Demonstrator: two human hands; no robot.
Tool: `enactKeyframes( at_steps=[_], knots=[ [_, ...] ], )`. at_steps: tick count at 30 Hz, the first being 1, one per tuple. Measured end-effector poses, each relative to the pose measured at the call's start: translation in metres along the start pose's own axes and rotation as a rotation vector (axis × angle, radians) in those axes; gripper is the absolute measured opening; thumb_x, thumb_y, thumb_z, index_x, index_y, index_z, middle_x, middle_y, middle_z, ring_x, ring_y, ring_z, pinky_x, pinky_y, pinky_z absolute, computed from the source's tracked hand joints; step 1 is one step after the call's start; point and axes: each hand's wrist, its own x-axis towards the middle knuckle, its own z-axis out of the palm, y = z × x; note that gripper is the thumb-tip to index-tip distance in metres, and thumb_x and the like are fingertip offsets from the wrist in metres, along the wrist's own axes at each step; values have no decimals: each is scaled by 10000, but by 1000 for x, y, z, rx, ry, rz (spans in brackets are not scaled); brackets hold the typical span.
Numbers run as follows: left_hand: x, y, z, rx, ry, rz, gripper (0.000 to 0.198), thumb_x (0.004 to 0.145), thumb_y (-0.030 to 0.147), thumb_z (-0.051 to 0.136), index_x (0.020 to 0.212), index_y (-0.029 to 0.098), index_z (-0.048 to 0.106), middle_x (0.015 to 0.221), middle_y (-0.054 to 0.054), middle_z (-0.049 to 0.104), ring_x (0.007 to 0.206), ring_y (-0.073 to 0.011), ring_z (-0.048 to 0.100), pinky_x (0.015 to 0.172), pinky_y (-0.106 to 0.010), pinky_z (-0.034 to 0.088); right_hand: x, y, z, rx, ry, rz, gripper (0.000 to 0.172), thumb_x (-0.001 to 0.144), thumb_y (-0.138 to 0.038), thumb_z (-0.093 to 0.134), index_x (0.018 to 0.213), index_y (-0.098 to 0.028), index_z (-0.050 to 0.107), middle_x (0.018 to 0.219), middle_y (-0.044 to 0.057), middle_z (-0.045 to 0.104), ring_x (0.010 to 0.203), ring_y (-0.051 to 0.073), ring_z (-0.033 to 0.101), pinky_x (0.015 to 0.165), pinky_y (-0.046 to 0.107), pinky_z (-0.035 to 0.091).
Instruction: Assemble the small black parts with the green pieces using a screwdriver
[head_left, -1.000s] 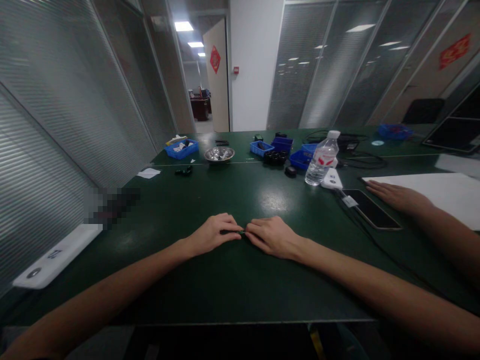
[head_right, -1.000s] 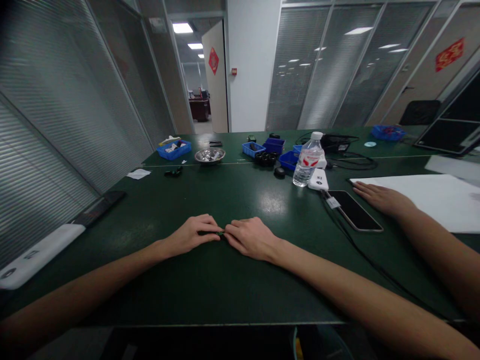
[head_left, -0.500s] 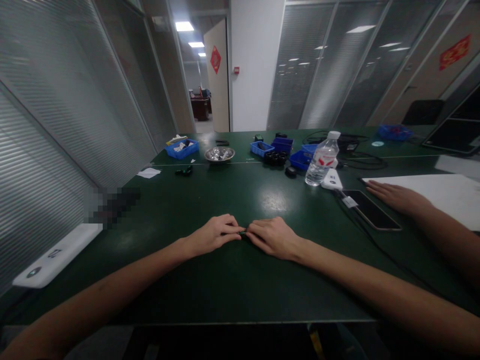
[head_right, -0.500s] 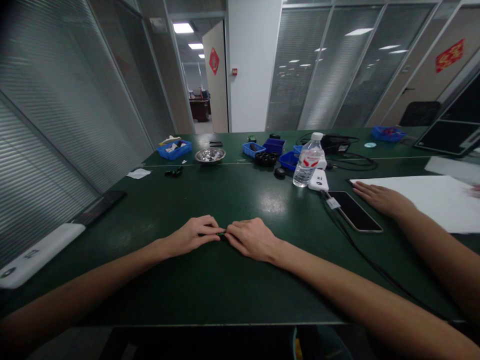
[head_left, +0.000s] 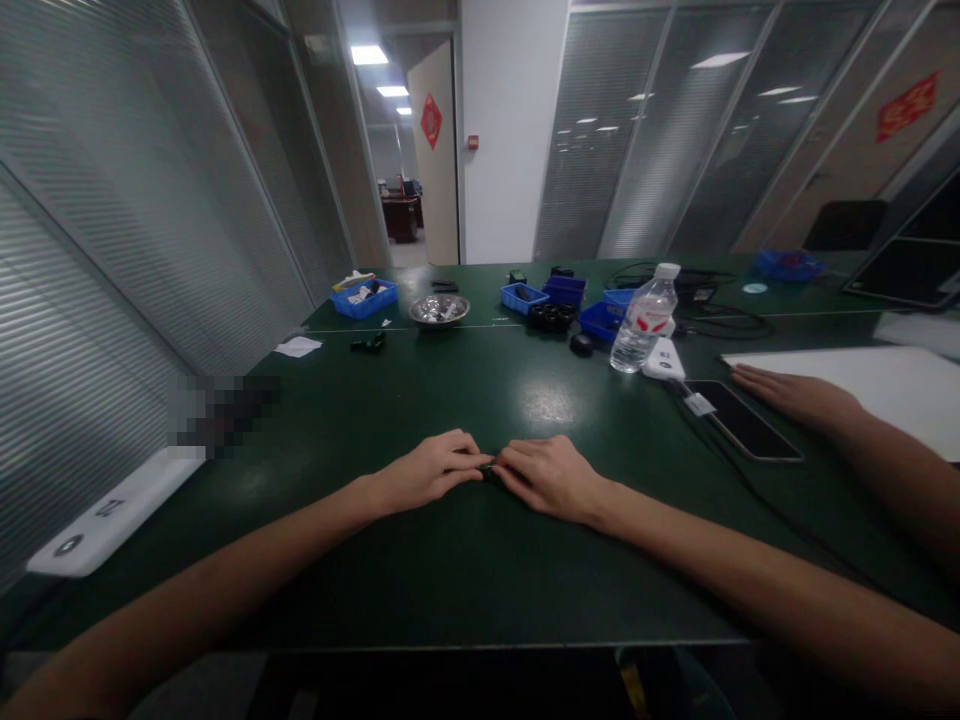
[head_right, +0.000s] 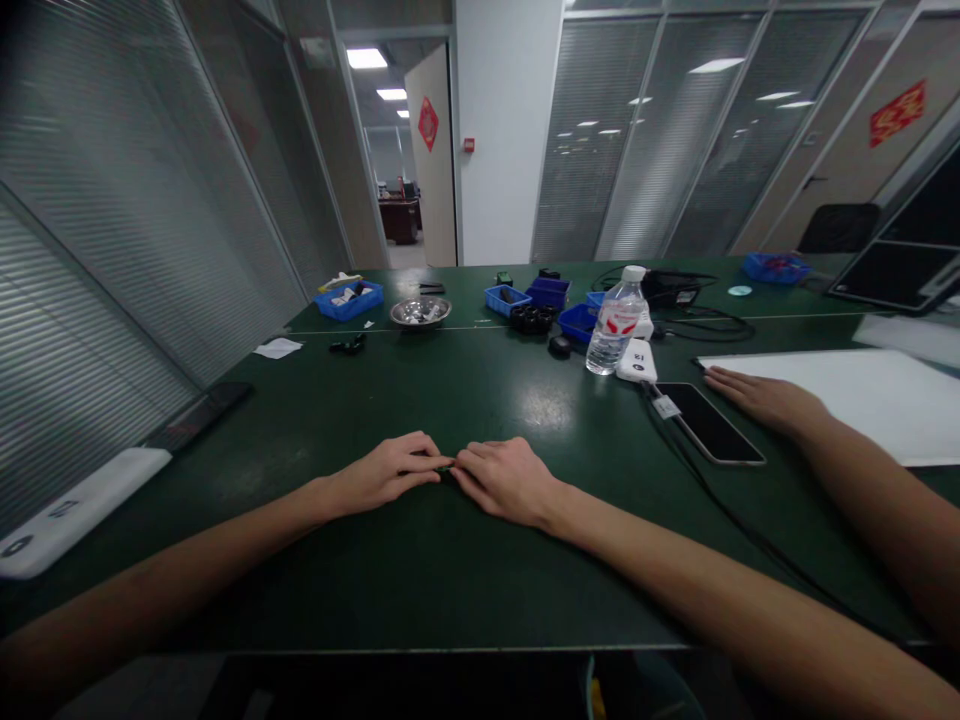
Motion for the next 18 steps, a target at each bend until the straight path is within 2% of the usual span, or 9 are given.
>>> enactKeyframes(
  at_steps=[2, 7, 10, 14, 18],
  knots=[
    [0, 0, 0, -7, -1, -2, 309, 1059, 263, 522, 1328, 197, 659, 1152, -103, 624, 1079, -214, 581, 937, -343, 469, -1, 0, 0, -25, 34, -19, 272, 1069, -316, 426, 998, -168, 643, 844, 35, 668, 690, 130, 578, 585, 266, 334],
    [1, -2, 1, -39, 12, -27, 232, 1041, 280, 563, 1185, 189, 721, 1121, -88, 630, 1057, -208, 587, 929, -340, 470, -3, 2, 1, -62, 102, -83, 265, 1074, -295, 434, 1239, -198, 618, 859, 20, 675, 701, 135, 595, 596, 276, 354],
    [2, -3, 1, -69, 24, -55, 215, 1024, 291, 598, 1170, 199, 725, 1107, -77, 639, 1042, -205, 593, 914, -337, 474, -3, 3, 2, -67, 116, -106, 270, 1076, -293, 436, 1242, -198, 627, 842, 20, 671, 688, 129, 589, 593, 270, 357],
    [2, -3, 0, -128, 53, -113, 235, 992, 318, 654, 1187, 196, 705, 1082, -66, 654, 1009, -197, 605, 887, -329, 480, -2, 4, 1, -54, 98, -128, 294, 1078, -276, 426, 1293, -192, 608, 888, 35, 679, 707, 125, 601, 599, 265, 371],
    [3, -1, -3, -167, 69, -159, 233, 951, 343, 710, 1100, 163, 705, 1009, -55, 660, 943, -189, 607, 831, -317, 482, -2, 4, -2, -55, 36, -142, 363, 1074, -268, 418, 1413, -215, 536, 928, 38, 675, 729, 138, 613, 597, 272, 385]
  ],
)
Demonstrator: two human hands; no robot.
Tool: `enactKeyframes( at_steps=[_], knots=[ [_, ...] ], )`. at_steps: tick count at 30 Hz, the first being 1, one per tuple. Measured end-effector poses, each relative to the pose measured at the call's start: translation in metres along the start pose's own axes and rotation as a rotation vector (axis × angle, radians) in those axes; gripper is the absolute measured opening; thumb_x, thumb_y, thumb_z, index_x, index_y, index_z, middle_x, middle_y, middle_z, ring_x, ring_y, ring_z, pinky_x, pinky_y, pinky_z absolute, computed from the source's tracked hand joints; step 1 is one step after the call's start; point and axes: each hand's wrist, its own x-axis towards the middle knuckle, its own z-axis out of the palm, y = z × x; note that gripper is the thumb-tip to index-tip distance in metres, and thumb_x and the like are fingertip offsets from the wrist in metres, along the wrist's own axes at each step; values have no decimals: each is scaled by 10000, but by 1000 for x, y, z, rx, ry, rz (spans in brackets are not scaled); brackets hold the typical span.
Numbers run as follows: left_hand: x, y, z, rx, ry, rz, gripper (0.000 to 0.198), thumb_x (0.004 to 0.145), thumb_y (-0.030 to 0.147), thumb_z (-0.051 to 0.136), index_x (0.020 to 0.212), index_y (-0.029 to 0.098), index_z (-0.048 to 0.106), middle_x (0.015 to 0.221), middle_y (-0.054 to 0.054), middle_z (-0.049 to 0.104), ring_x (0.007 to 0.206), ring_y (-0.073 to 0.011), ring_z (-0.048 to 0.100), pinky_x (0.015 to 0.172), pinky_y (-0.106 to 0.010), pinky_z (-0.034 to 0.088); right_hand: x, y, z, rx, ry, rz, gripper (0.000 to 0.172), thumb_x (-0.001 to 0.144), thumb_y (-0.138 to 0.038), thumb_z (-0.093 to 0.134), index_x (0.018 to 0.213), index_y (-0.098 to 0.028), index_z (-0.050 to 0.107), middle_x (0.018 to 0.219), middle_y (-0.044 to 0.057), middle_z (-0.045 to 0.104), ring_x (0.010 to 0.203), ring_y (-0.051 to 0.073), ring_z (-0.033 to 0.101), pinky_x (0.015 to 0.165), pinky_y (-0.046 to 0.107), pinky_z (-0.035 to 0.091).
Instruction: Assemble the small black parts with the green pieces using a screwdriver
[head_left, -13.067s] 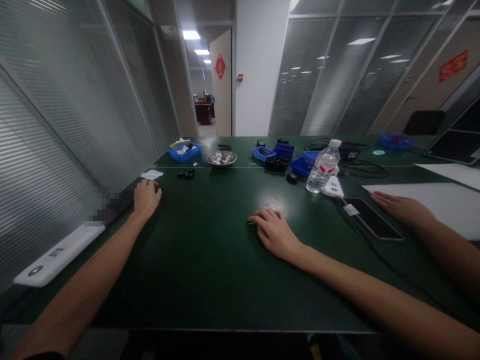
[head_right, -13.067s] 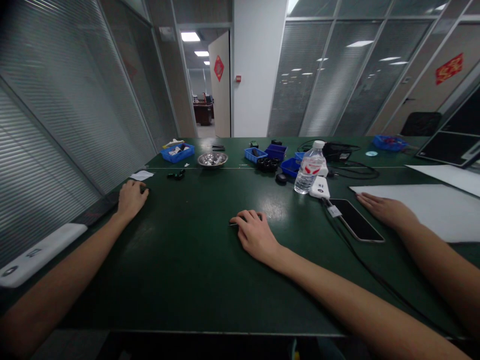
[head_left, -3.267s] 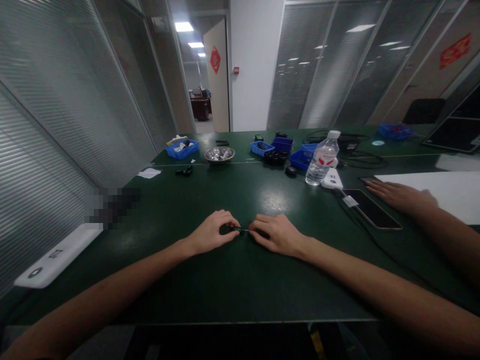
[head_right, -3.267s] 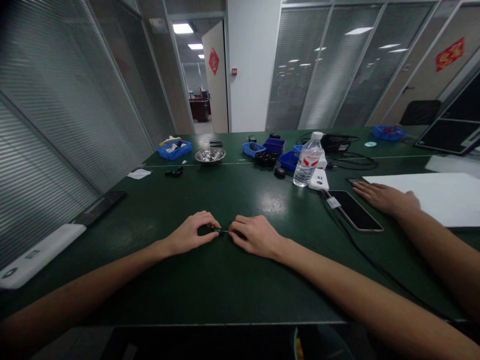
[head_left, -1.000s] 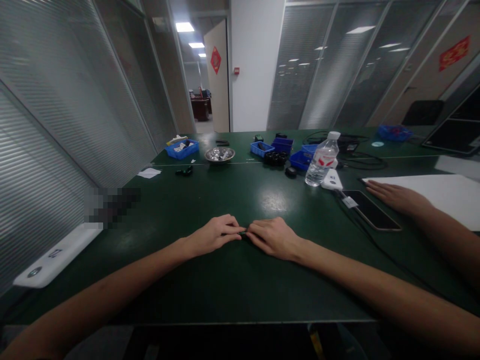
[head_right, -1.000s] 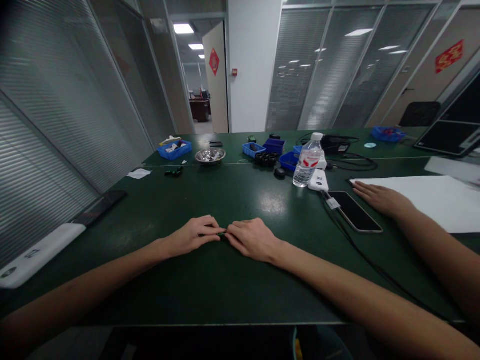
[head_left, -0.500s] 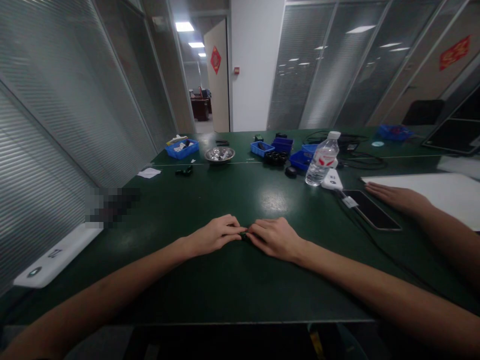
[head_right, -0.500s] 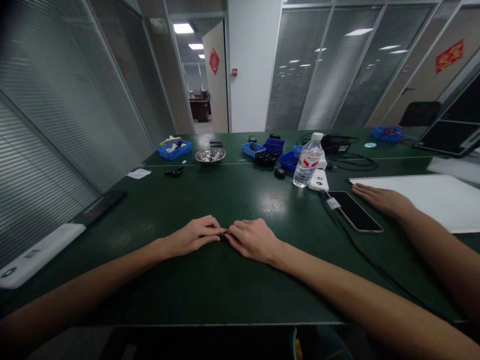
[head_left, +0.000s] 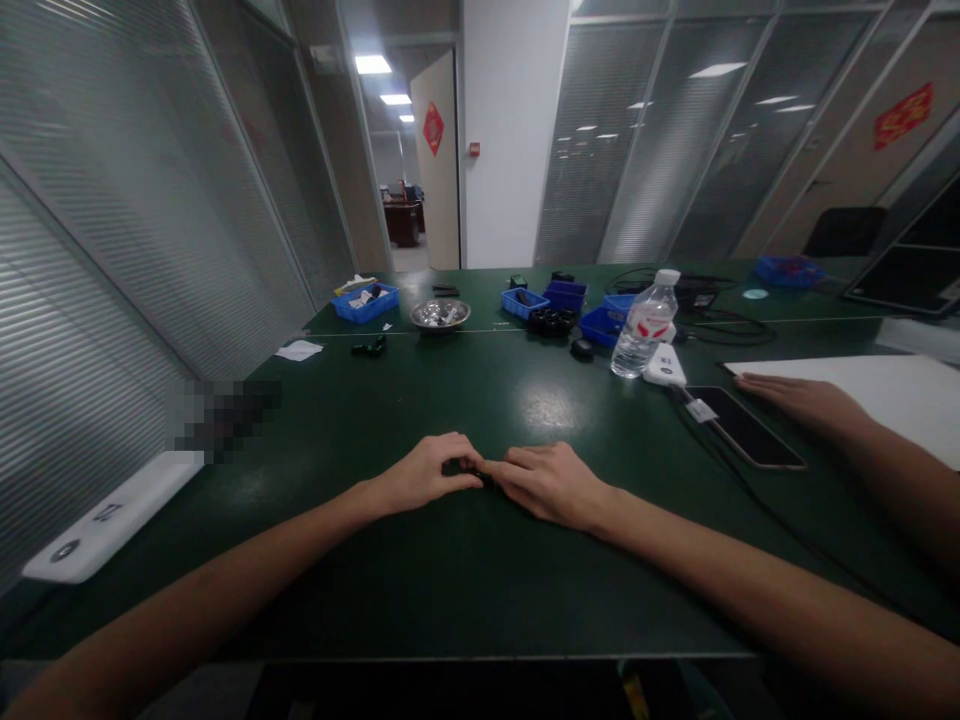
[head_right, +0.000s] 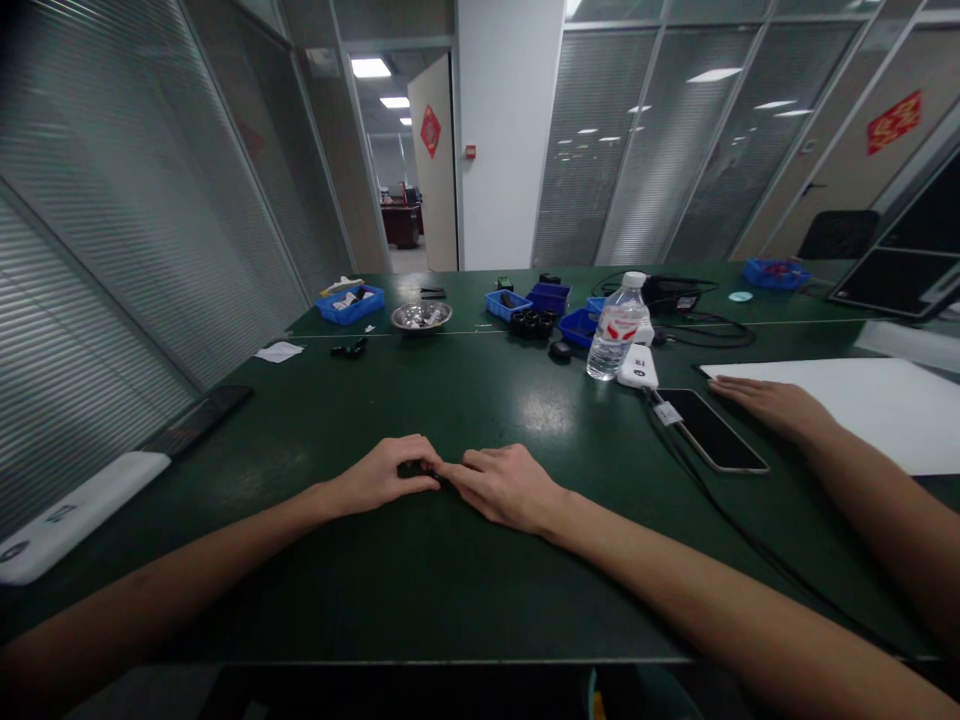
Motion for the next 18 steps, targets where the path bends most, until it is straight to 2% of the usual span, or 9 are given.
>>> enactKeyframes(
  at_steps=[7, 10, 16, 18],
  knots=[
    [1, 6, -5, -28, -47, 40, 181, 967, 305, 689, 1094, 181, 726, 1068, -62, 669, 1008, -200, 614, 905, -346, 477, -2, 1, -3, 16, -26, -35, 368, 1071, -268, 418, 1412, -232, 555, 1032, 59, 689, 800, 150, 643, 632, 272, 415],
    [0, 5, -4, -9, -49, 54, 174, 966, 298, 692, 1091, 181, 724, 1061, -59, 672, 1015, -201, 618, 950, -360, 459, -2, 0, -3, 38, -14, -24, 355, 1067, -264, 425, 1392, -227, 563, 1001, 56, 691, 792, 148, 642, 630, 268, 409],
    [-1, 2, -1, 18, -44, 70, 203, 980, 305, 671, 1135, 187, 725, 1082, -71, 669, 1035, -207, 609, 937, -350, 462, 0, -3, -3, 144, 24, 58, 206, 1066, -299, 433, 1089, -179, 599, 878, 34, 683, 691, 120, 601, 592, 240, 373],
    [0, 2, -1, 26, -51, 83, 207, 983, 302, 667, 1148, 195, 731, 1087, -71, 669, 1037, -208, 609, 943, -353, 461, 2, -4, -4, 172, -1, 79, 191, 1063, -303, 432, 1061, -182, 580, 864, 30, 685, 656, 114, 588, 581, 237, 365]
  ],
)
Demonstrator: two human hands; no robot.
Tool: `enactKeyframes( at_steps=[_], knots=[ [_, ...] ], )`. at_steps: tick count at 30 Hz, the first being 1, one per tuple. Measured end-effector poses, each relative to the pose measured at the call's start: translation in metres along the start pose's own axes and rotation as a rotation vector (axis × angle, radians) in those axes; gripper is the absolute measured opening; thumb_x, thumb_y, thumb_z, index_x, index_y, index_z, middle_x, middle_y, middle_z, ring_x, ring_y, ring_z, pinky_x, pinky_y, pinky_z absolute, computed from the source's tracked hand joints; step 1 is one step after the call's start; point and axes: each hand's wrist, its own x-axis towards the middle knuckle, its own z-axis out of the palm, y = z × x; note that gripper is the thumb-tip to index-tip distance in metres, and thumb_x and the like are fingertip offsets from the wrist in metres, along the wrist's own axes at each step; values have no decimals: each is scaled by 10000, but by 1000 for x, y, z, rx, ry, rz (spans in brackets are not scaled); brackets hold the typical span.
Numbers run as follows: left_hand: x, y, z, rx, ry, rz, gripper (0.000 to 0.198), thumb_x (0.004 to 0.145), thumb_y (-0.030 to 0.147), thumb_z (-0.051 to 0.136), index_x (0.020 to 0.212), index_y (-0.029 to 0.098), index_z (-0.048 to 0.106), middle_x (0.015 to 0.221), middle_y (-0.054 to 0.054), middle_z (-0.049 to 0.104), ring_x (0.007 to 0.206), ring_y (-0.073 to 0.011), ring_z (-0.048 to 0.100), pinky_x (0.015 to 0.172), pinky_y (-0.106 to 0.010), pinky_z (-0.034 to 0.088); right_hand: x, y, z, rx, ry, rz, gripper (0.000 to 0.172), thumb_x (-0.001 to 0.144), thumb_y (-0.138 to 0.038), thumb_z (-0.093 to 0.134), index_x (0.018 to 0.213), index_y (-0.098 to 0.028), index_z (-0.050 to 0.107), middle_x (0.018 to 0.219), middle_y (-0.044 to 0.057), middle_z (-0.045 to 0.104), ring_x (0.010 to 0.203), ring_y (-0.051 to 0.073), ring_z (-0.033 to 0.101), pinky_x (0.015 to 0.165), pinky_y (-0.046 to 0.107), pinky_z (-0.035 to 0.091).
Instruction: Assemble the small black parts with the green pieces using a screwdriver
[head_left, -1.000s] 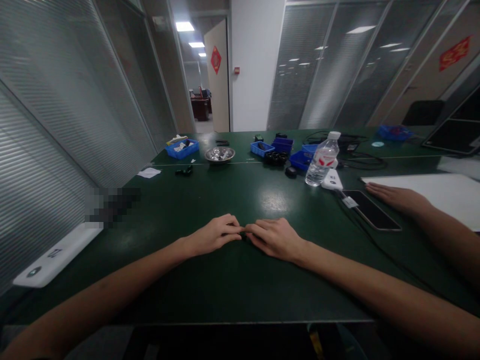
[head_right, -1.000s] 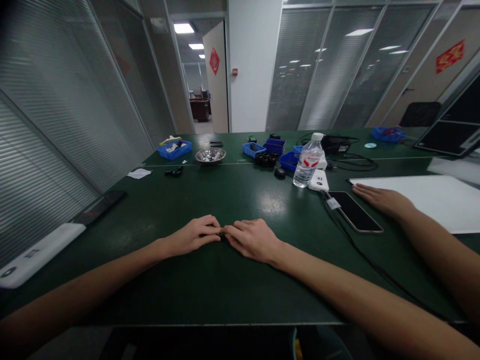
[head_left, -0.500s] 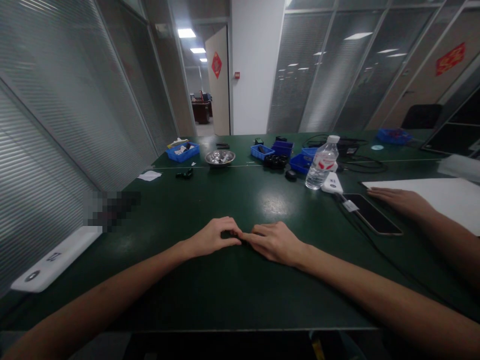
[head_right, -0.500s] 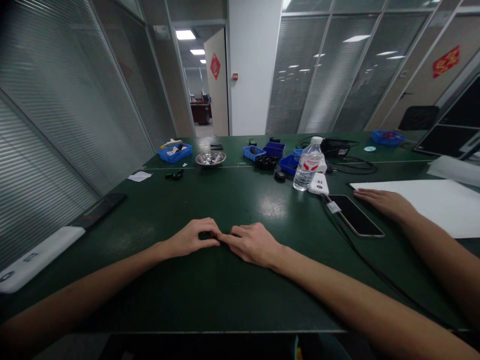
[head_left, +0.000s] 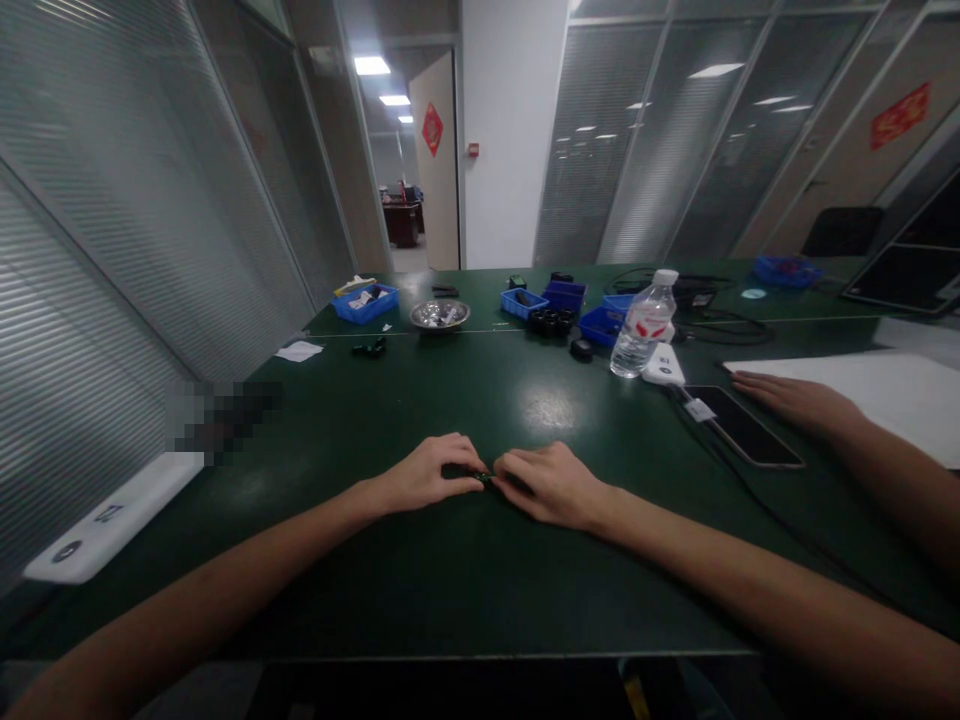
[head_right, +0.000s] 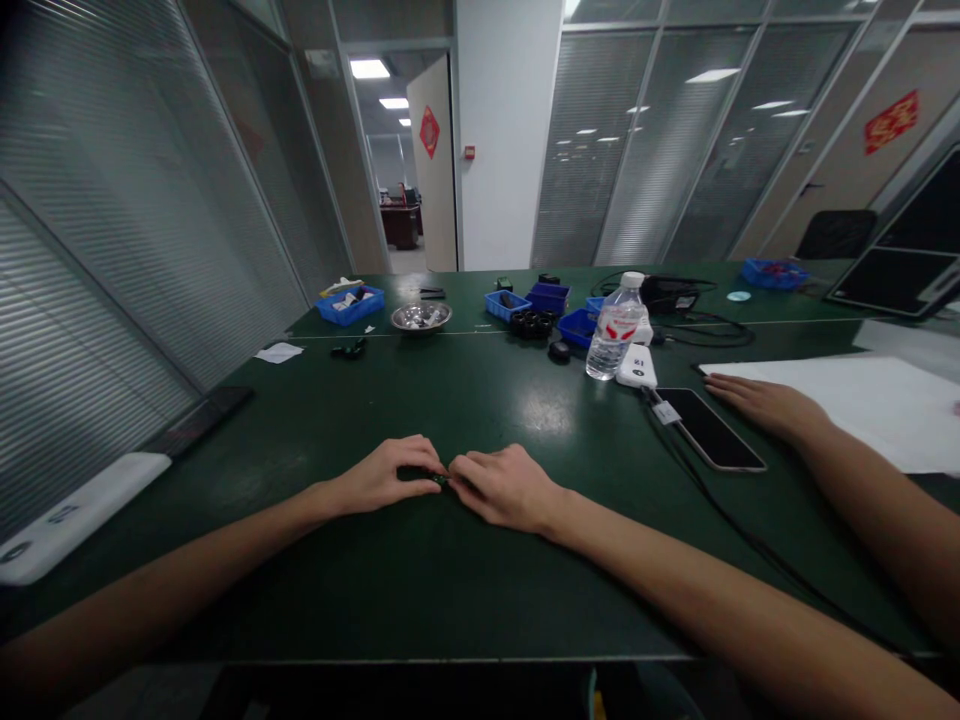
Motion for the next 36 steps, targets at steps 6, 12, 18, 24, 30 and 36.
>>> enactKeyframes(
  at_steps=[6, 12, 18, 24, 30, 36],
  knots=[
    [-1, -1, -2, 35, -26, 17, 217, 1000, 283, 638, 1180, 208, 735, 1109, -76, 660, 1045, -211, 600, 917, -344, 471, 8, -3, -2, 59, -81, 109, 192, 1043, -335, 473, 1102, -195, 590, 813, 9, 692, 604, 117, 572, 591, 251, 354],
    [-2, 0, -2, 43, -51, 29, 218, 999, 290, 640, 1174, 213, 743, 1126, -80, 664, 1049, -219, 612, 918, -354, 482, 34, 1, -37, 81, -267, 66, 198, 1006, -358, 544, 1019, -200, 664, 689, -14, 657, 568, 116, 565, 591, 253, 346],
    [0, 2, -3, -82, -46, 4, 209, 975, 235, 672, 1168, 221, 751, 1268, -81, 670, 1175, -234, 620, 1036, -404, 470, 81, -10, -70, -91, -476, -47, 192, 937, -355, 629, 975, -205, 743, 779, 26, 732, 600, 144, 617, 546, 264, 344],
    [0, -2, 0, -126, -45, -19, 200, 962, 215, 687, 1149, 207, 756, 1201, -67, 725, 1152, -228, 657, 1036, -399, 494, 108, -30, -78, -285, -578, -60, 214, 877, -363, 700, 867, -166, 781, 725, 58, 731, 565, 158, 624, 558, 272, 394],
    [-3, 3, -5, -102, -37, -15, 226, 974, 260, 677, 1187, 219, 740, 1287, -85, 664, 1186, -242, 617, 1033, -413, 471, 90, -21, -75, -207, -515, -40, 205, 937, -349, 644, 997, -186, 752, 787, 50, 744, 601, 166, 631, 554, 277, 346],
    [-7, -2, -6, -21, -9, -42, 243, 966, 306, 691, 1177, 186, 705, 1080, -69, 657, 970, -200, 609, 842, -325, 474, 53, -4, -51, -13, -352, 41, 194, 995, -375, 571, 963, -209, 666, 717, -9, 673, 581, 124, 568, 570, 269, 311]
  ],
)
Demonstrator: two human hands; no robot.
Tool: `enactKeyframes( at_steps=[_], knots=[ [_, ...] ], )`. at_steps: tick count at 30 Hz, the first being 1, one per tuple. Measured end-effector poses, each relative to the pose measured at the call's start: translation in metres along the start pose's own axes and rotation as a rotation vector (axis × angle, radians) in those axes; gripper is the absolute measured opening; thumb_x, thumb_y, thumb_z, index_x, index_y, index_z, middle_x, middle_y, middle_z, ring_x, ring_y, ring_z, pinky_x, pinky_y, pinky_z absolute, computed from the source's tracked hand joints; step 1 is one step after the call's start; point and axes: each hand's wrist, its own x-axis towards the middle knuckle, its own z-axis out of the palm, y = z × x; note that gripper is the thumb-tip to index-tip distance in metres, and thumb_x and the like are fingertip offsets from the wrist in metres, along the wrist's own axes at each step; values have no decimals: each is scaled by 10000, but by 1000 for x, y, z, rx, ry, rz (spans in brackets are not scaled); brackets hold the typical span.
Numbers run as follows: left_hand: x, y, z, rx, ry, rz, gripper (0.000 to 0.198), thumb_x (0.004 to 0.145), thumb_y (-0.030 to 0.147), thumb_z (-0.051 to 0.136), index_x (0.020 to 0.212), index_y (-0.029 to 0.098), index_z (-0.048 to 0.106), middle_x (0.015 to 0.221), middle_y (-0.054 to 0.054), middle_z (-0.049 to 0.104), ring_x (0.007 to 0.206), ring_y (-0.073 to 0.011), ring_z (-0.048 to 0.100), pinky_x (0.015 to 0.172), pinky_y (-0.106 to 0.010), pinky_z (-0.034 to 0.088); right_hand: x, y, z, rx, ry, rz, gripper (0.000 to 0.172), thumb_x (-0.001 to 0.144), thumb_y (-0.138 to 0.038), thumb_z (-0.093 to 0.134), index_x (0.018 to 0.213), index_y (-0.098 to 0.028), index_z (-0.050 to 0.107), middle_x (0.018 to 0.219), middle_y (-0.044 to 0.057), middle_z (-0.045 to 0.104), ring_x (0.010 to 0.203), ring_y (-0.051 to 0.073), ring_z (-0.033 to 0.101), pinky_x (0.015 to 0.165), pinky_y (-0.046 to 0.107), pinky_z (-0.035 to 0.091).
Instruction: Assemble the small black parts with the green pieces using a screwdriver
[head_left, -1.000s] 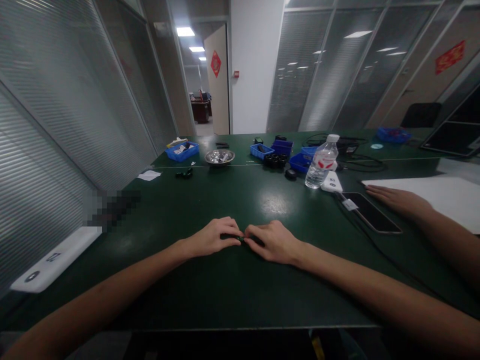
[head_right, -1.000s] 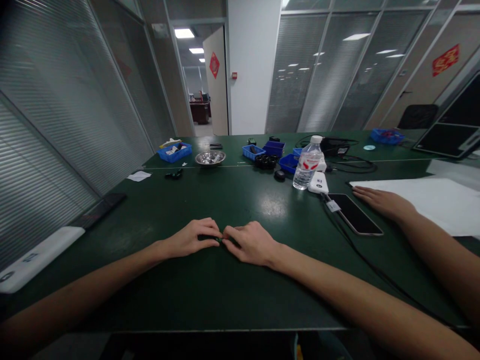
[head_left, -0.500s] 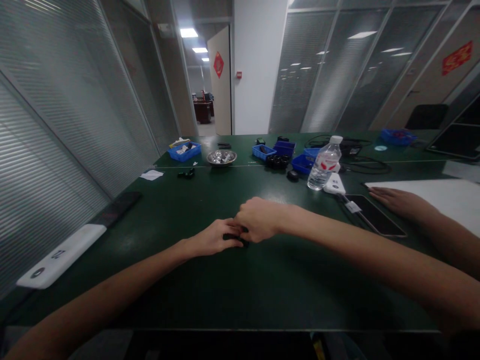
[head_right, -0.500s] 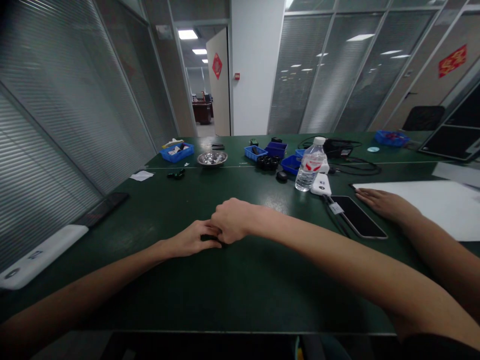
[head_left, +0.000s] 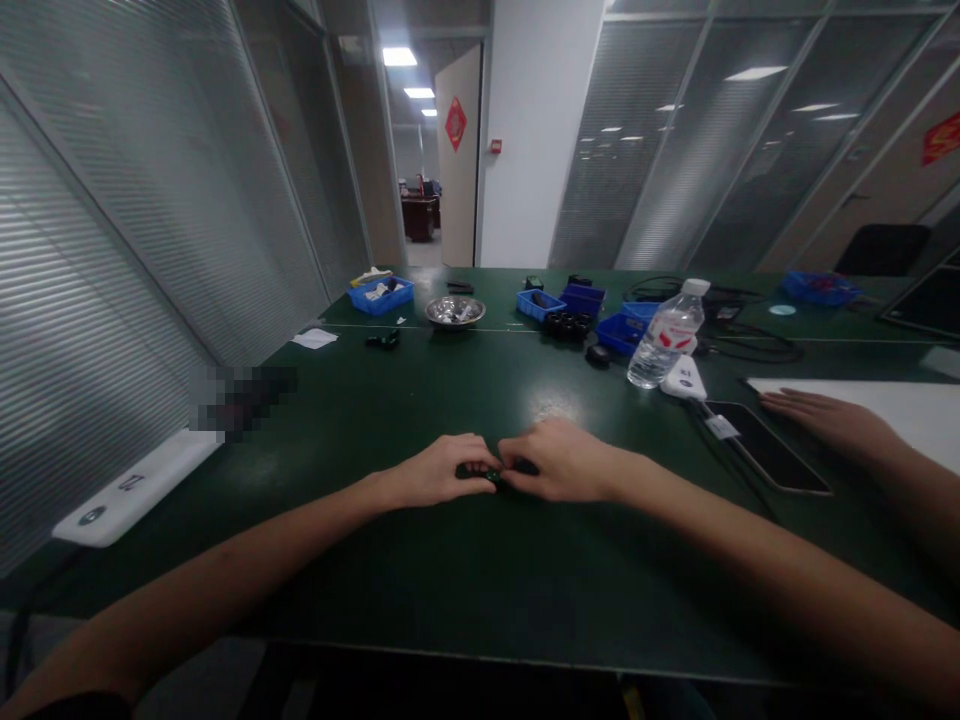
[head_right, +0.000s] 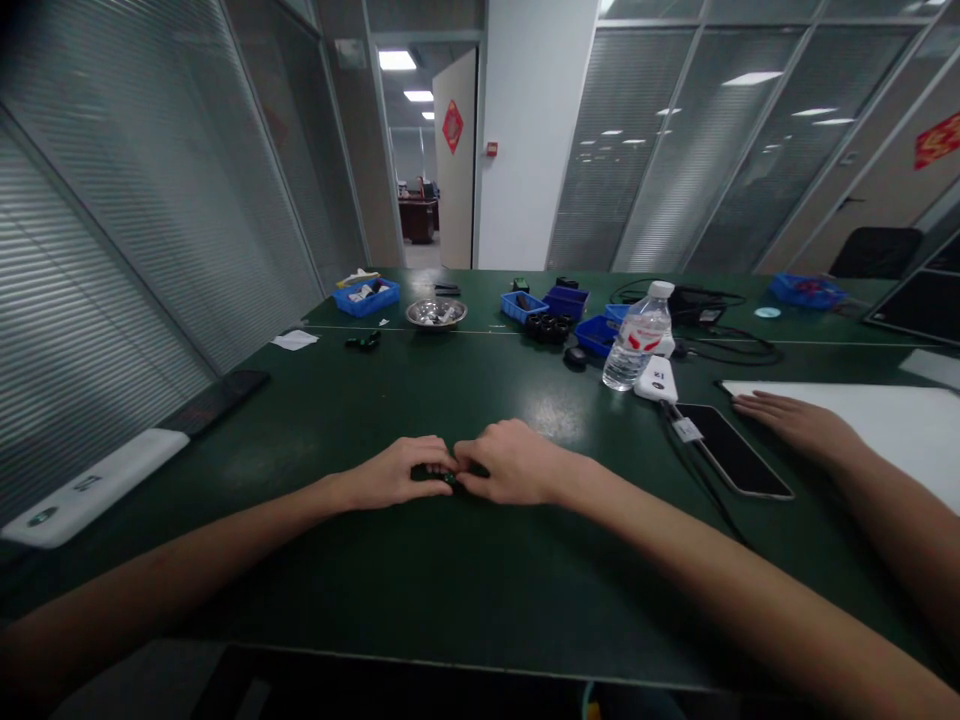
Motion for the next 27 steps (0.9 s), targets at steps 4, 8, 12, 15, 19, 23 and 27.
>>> enactKeyframes(
  at_steps=[4, 8, 12, 15, 19, 23, 27],
  knots=[
    [1, 0, 2, -3, 19, -35, 246, 957, 300, 700, 1175, 188, 681, 1041, -46, 634, 931, -176, 586, 816, -301, 471, -13, 4, 31, 129, 97, 57, 204, 1037, -374, 511, 1012, -210, 629, 826, -3, 693, 644, 118, 588, 604, 253, 342],
    [3, 0, 5, -14, 18, -42, 227, 953, 308, 704, 1138, 179, 679, 1037, -49, 632, 925, -174, 589, 818, -301, 478, -18, 4, 54, 128, 203, 91, 232, 1059, -368, 458, 1077, -208, 625, 886, 16, 706, 695, 134, 621, 646, 264, 374],
    [4, 0, 7, -14, 25, -37, 247, 939, 310, 718, 1141, 175, 678, 1060, -60, 636, 933, -181, 592, 822, -307, 487, -20, 4, 64, 117, 256, 88, 243, 1055, -367, 457, 1085, -202, 633, 907, 30, 712, 726, 143, 641, 644, 264, 382],
    [5, 2, 8, -10, 25, -30, 227, 941, 281, 706, 1144, 184, 679, 1064, -54, 640, 941, -179, 594, 827, -303, 491, -22, 5, 66, 126, 291, 81, 238, 1050, -364, 466, 1081, -201, 636, 899, 31, 710, 727, 144, 641, 648, 263, 387],
    [4, 5, 8, -4, 44, -23, 192, 945, 253, 683, 1127, 191, 684, 1057, -55, 642, 948, -182, 597, 838, -301, 497, -23, 6, 67, 126, 310, 82, 209, 1029, -353, 497, 1060, -203, 639, 870, 28, 705, 708, 146, 632, 642, 267, 381],
    [3, 6, 8, -17, 47, -46, 214, 942, 257, 683, 1146, 196, 675, 1085, -57, 641, 953, -183, 604, 836, -305, 505, -23, 5, 67, 125, 301, 94, 204, 1022, -352, 497, 1014, -202, 636, 849, 22, 693, 686, 139, 615, 626, 263, 370],
    [3, 5, 8, -22, 65, -62, 203, 943, 252, 678, 1138, 195, 668, 1078, -51, 639, 947, -179, 607, 837, -308, 508, -23, 4, 66, 118, 304, 94, 205, 1017, -346, 498, 1008, -200, 643, 851, 21, 687, 684, 135, 597, 618, 261, 360]
  ],
)
